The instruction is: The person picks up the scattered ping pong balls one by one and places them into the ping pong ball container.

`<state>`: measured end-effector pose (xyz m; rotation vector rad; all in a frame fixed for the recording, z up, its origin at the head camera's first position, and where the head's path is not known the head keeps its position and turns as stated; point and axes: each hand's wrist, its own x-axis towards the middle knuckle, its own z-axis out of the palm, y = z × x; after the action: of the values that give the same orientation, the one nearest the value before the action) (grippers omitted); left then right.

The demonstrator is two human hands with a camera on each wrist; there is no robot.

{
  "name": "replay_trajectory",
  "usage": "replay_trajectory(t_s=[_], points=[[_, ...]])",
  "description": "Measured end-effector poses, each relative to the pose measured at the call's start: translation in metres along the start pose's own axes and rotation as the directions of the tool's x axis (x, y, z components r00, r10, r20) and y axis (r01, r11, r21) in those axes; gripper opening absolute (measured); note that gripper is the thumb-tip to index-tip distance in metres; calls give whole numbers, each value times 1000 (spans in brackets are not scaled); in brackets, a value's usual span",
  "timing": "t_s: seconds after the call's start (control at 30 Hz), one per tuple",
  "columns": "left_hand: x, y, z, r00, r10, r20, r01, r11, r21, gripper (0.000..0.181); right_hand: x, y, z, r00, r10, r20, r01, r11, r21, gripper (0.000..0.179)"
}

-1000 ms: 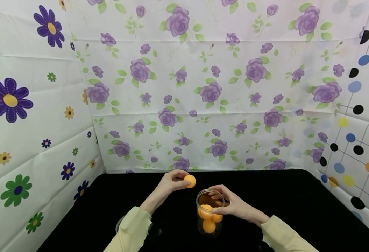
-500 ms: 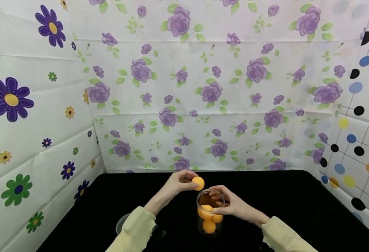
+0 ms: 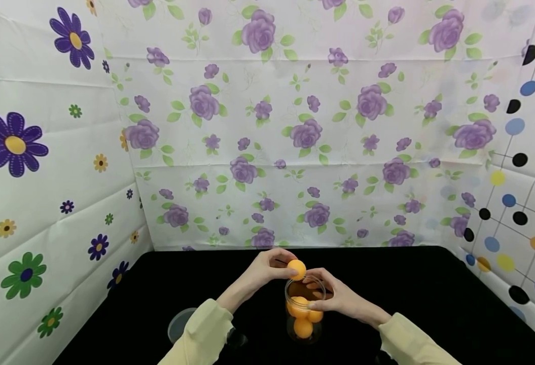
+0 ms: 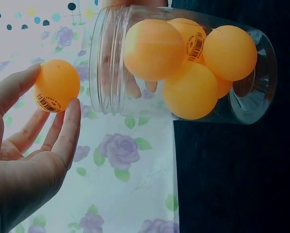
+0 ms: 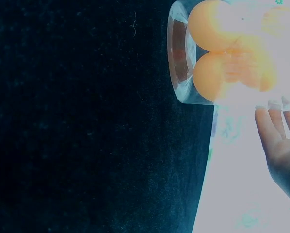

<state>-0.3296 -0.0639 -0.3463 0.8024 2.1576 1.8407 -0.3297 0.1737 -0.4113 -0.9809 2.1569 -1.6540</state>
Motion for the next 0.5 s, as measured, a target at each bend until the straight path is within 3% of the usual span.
replay_trajectory(t_s=[0.5], points=[[3, 0, 7, 1000, 7, 8, -7, 999, 31, 34, 0, -2, 0, 1000, -20, 14, 20, 1000, 21, 50]])
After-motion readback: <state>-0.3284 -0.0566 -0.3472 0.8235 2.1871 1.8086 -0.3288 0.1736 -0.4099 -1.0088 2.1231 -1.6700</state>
